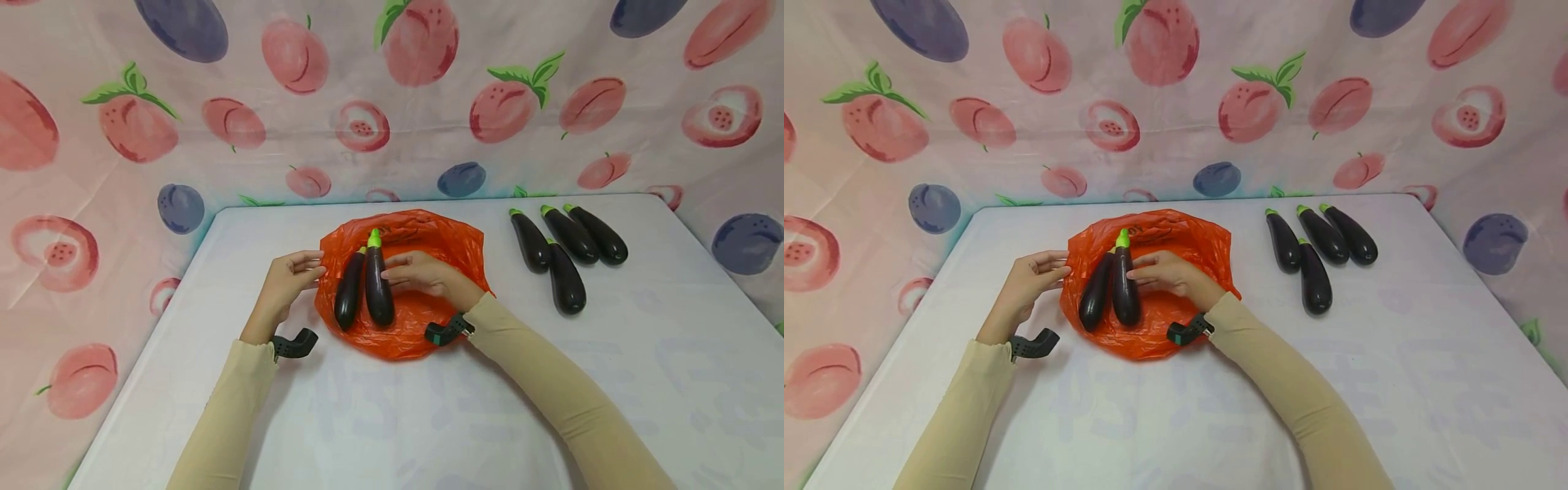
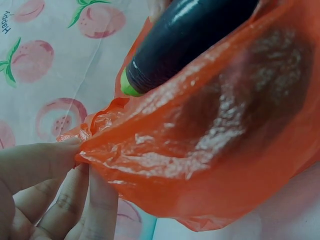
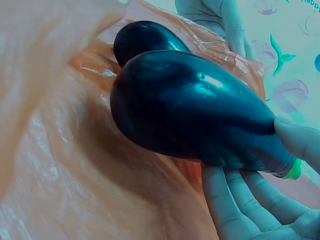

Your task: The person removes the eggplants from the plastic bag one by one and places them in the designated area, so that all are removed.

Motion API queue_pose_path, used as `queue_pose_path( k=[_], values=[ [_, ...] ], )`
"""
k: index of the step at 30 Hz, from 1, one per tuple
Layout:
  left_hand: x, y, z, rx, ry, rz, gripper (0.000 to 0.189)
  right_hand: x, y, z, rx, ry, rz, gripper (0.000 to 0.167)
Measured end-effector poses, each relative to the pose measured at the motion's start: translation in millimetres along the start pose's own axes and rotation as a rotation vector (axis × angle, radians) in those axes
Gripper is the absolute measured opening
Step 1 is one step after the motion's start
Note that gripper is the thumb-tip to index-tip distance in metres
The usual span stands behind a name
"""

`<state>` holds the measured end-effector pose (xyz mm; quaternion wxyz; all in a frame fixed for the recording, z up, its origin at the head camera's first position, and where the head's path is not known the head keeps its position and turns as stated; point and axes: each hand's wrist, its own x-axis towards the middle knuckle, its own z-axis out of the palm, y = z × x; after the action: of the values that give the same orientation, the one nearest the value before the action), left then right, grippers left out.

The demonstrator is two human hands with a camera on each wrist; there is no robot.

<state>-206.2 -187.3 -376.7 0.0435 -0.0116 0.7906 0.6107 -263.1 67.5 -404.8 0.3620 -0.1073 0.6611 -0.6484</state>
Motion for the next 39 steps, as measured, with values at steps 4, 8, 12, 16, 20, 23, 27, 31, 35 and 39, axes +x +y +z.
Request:
queue_pose_path(
  k=[4, 8, 12, 16, 20, 23, 27, 31, 35, 39],
  values=[
    [-0.1, 0.9, 0.0, 0.0, -0.001, 0.004, 0.036, -3.2, -4, -1, -0.011, 0.018, -0.001, 0.044],
    [1.9, 0.9, -0.6, 0.039, 0.003, -0.029, 0.037, -7.2, -8, -3, -0.013, 0.017, -0.008, 0.045],
    [2.8, 0.2, -1.6, 0.057, 0.005, -0.046, 0.038, -13.5, -12, -3, -0.007, 0.025, -0.015, 0.047],
    [1.9, 0.9, -1.6, 0.053, 0.002, -0.045, 0.039, -19.9, -17, -5, -0.005, 0.039, -0.016, 0.048],
    [1.6, 1.3, -1.6, 0.048, 0.001, -0.047, 0.038, -26.1, -20, -7, -0.026, 0.045, -0.024, 0.05],
    [1.9, 0.9, -2.0, 0.04, 0.001, -0.045, 0.038, -30.1, -22, -9, -0.043, 0.049, -0.03, 0.051],
    [2.1, 0.1, -2.7, 0.031, -0.001, -0.036, 0.037, -33.8, -25, -12, -0.056, 0.057, -0.034, 0.052],
    [1.9, 0.4, -2.9, 0.029, -0.001, -0.033, 0.037, -37.3, -27, -14, -0.059, 0.071, -0.025, 0.052],
    [1.2, 1.7, -3.2, 0.027, -0.001, -0.036, 0.038, -42.3, -30, -14, -0.062, 0.092, -0.013, 0.052],
    [1.1, 2.0, -3.8, 0.025, -0.002, -0.032, 0.038, -46.3, -31, -15, -0.092, 0.111, -0.007, 0.052]
  ],
)
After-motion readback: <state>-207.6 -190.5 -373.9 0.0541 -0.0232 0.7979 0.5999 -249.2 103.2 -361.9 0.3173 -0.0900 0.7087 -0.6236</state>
